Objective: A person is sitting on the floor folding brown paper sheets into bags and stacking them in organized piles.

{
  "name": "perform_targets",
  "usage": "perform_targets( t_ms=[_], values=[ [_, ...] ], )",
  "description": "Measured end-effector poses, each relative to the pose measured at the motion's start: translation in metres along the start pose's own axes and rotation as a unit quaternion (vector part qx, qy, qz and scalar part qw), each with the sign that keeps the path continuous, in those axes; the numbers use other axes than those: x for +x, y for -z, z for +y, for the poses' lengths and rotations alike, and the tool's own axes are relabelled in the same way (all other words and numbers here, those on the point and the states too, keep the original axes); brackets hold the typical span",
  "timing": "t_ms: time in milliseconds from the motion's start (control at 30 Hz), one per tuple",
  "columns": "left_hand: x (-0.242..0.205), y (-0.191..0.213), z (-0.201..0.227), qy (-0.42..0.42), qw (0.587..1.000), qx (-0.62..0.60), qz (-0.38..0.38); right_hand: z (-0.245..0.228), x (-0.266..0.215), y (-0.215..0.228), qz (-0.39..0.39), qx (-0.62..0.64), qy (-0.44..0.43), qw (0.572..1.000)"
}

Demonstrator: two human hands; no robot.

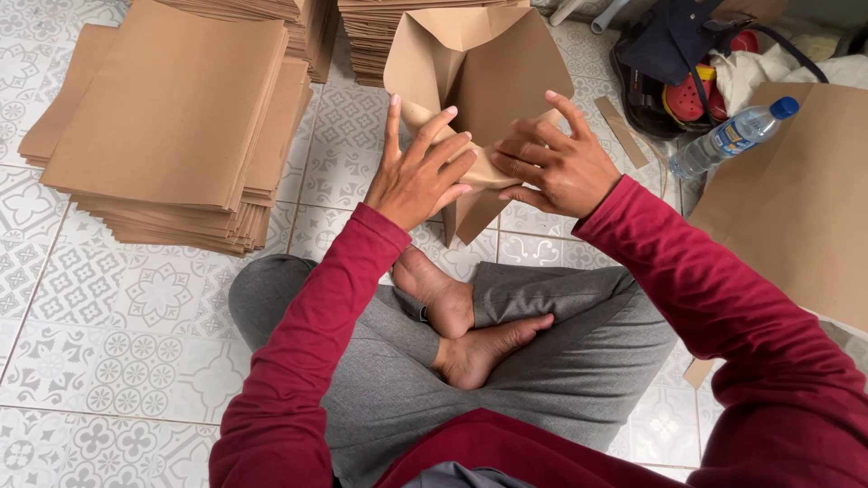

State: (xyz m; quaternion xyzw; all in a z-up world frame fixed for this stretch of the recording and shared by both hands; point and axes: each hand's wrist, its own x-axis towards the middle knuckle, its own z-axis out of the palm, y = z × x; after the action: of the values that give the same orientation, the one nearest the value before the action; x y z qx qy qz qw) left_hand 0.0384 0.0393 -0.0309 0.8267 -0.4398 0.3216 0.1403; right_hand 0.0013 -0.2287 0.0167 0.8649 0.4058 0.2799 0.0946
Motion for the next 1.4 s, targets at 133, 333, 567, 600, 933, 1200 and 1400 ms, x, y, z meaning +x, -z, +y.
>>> perform_targets(
  t_ms=[133, 333, 567, 600, 933, 1200, 1400],
  values=[
    [-0.002, -0.017, -0.011, -0.052, 0.998, 0.03, -0.004, 0.003, 0.004, -0.018, 0.116, 0.055, 0.033, 0.991],
    [0.002, -0.02, -0.014, -0.077, 0.996, 0.038, -0.01, 0.002, 0.001, -0.017, 0.119, 0.092, 0.017, 0.988],
    [0.007, -0.034, -0.02, -0.137, 0.99, 0.017, 0.007, 0.003, -0.003, -0.025, 0.102, 0.123, 0.021, 0.987],
    [0.007, -0.034, -0.021, -0.15, 0.989, 0.006, 0.008, 0.003, -0.004, -0.026, 0.1, 0.138, 0.014, 0.985],
    [0.008, -0.038, -0.026, -0.173, 0.985, 0.012, 0.018, -0.021, 0.013, -0.032, 0.126, 0.149, -0.001, 0.981],
    [0.003, -0.036, -0.033, -0.158, 0.986, -0.036, 0.047, 0.005, -0.006, -0.019, 0.089, 0.103, -0.001, 0.991],
    [-0.005, -0.006, -0.035, -0.102, 0.993, -0.057, -0.022, 0.03, 0.012, 0.01, -0.035, 0.077, 0.046, 0.995]
  ],
)
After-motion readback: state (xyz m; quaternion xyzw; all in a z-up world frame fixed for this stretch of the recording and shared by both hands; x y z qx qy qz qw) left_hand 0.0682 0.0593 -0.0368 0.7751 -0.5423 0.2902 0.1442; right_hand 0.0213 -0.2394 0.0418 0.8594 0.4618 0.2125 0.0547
